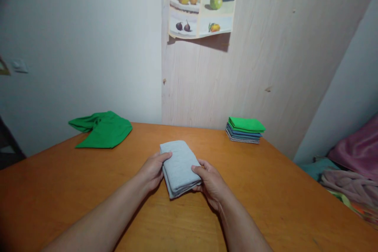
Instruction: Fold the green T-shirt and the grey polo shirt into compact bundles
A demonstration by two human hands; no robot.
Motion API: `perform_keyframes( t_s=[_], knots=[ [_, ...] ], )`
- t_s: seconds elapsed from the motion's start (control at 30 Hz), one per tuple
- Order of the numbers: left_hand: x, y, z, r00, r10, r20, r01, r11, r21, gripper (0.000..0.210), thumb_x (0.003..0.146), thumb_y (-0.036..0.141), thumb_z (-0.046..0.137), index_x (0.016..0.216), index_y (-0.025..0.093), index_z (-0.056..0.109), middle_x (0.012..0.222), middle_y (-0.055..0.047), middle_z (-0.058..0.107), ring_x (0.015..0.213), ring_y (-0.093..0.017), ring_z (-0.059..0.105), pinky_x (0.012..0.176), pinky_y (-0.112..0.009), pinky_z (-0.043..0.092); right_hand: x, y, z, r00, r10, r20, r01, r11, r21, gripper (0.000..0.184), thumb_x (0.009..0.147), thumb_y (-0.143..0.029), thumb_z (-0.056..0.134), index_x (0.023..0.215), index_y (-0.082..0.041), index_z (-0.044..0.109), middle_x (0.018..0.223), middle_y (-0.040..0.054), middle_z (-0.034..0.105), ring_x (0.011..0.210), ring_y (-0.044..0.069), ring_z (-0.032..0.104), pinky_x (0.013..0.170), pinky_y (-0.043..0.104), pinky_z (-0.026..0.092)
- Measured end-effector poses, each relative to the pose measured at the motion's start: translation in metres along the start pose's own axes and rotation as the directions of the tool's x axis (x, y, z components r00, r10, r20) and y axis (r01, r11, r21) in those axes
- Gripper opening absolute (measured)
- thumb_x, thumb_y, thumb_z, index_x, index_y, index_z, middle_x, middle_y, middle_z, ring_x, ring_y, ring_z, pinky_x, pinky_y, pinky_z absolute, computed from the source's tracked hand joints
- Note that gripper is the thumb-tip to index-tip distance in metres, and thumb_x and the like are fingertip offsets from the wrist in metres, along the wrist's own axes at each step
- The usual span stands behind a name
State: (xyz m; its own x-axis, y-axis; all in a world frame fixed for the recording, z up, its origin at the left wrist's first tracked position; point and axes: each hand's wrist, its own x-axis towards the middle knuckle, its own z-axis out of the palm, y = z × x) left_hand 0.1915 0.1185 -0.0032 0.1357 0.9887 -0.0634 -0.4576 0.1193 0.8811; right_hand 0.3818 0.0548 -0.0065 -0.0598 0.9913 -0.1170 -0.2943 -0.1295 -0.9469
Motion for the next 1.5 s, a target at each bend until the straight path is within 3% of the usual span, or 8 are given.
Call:
perform_keyframes(
  t_s=[0.17, 0.4, 0.57, 0.63, 0.9, 1.13, 1.33, 1.5],
  knots=[
    [0.012, 0.0, -0.015, 0.985, 0.099, -0.142, -0.059, 0.962, 0.267, 0.03, 0.073, 0.022, 0.072, 0.098, 0.014, 0.06, 0.074, -0.002, 0.068, 0.061, -0.015, 0.063, 0.058, -0.023, 0.047, 0.004, 0.005, -0.006, 0.999, -0.031, -0.028, 0.028, 0.994, -0.106, 0.035, 0.078, -0.039, 0.074, 0.105, -0.017, 0.067, 0.072, 0.0005, 0.062, 0.053, 0.01, 0.051, 0.039, 0.019, 0.039],
    [0.015, 0.002, -0.024, 0.944, 0.24, -0.226, -0.095, 0.855, 0.509, 0.051, 0.064, 0.012, 0.073, 0.112, 0.017, 0.057, 0.097, -0.008, 0.068, 0.093, -0.026, 0.066, 0.082, -0.032, 0.048, 0.008, 0.008, -0.009, 0.987, -0.154, -0.04, 0.129, 0.924, -0.36, 0.04, 0.08, -0.052, 0.069, 0.099, -0.017, 0.07, 0.07, -0.0007, 0.064, 0.056, 0.012, 0.052, 0.049, 0.023, 0.037],
    [0.01, 0.007, -0.025, 0.858, 0.513, 0.006, -0.295, 0.484, 0.823, 0.044, 0.075, 0.016, 0.067, 0.118, 0.017, 0.059, 0.129, -0.016, 0.061, 0.126, -0.031, 0.053, 0.109, -0.041, 0.036, 0.013, 0.008, -0.016, 0.936, -0.348, -0.048, 0.268, 0.795, -0.544, 0.039, 0.082, -0.055, 0.065, 0.08, -0.017, 0.072, 0.074, 0.0013, 0.066, 0.071, 0.017, 0.055, 0.064, 0.027, 0.04],
    [0.004, 0.01, -0.02, 0.838, 0.532, 0.122, -0.405, 0.456, 0.792, 0.038, 0.082, 0.023, 0.064, 0.12, 0.018, 0.061, 0.13, -0.015, 0.062, 0.126, -0.03, 0.054, 0.112, -0.042, 0.035, 0.016, 0.007, -0.018, 0.917, -0.39, -0.085, 0.277, 0.777, -0.565, 0.04, 0.084, -0.055, 0.061, 0.074, -0.017, 0.07, 0.069, 0.0006, 0.063, 0.069, 0.017, 0.053, 0.061, 0.027, 0.037],
    [-0.012, 0.006, -0.012, 0.855, 0.257, 0.45, -0.518, 0.438, 0.734, 0.054, 0.086, 0.048, 0.067, 0.133, 0.023, 0.061, 0.155, -0.011, 0.045, 0.15, -0.029, 0.026, 0.123, -0.042, 0.009, 0.028, 0.01, -0.032, 0.876, -0.397, -0.274, 0.248, 0.858, -0.45, 0.034, 0.079, -0.052, 0.061, 0.076, -0.019, 0.066, 0.065, 0.0019, 0.064, 0.061, 0.017, 0.055, 0.056, 0.027, 0.039],
    [-0.006, 0.006, -0.024, 0.886, 0.048, 0.461, -0.455, 0.278, 0.846, 0.061, 0.086, 0.056, 0.062, 0.138, 0.025, 0.059, 0.159, -0.01, 0.036, 0.152, -0.025, 0.02, 0.123, -0.042, 0.005, 0.026, 0.007, -0.044, 0.874, -0.385, -0.298, 0.216, 0.855, -0.472, 0.024, 0.07, -0.037, 0.059, 0.083, -0.019, 0.069, 0.059, -0.0015, 0.062, 0.053, 0.015, 0.052, 0.052, 0.026, 0.036],
    [-0.018, 0.019, -0.024, 0.854, 0.01, 0.52, -0.505, 0.252, 0.825, 0.052, 0.085, 0.035, 0.061, 0.137, 0.026, 0.061, 0.156, -0.008, 0.042, 0.15, -0.028, 0.027, 0.123, -0.049, 0.006, 0.032, 0.013, -0.055, 0.88, -0.381, -0.283, 0.208, 0.845, -0.492, 0.018, 0.068, -0.035, 0.06, 0.077, -0.02, 0.067, 0.054, -0.0027, 0.059, 0.051, 0.014, 0.049, 0.051, 0.025, 0.033],
    [-0.035, 0.028, -0.031, 0.772, -0.073, 0.631, -0.592, 0.279, 0.756, 0.076, 0.068, 0.014, 0.065, 0.142, 0.031, 0.056, 0.156, -0.005, 0.042, 0.148, -0.033, 0.031, 0.123, -0.051, 0.013, 0.033, 0.017, -0.056, 0.887, -0.379, -0.264, 0.216, 0.846, -0.488, 0.014, 0.07, -0.034, 0.062, 0.076, -0.022, 0.067, 0.053, -0.0032, 0.058, 0.052, 0.015, 0.05, 0.052, 0.025, 0.033]
  ],
)
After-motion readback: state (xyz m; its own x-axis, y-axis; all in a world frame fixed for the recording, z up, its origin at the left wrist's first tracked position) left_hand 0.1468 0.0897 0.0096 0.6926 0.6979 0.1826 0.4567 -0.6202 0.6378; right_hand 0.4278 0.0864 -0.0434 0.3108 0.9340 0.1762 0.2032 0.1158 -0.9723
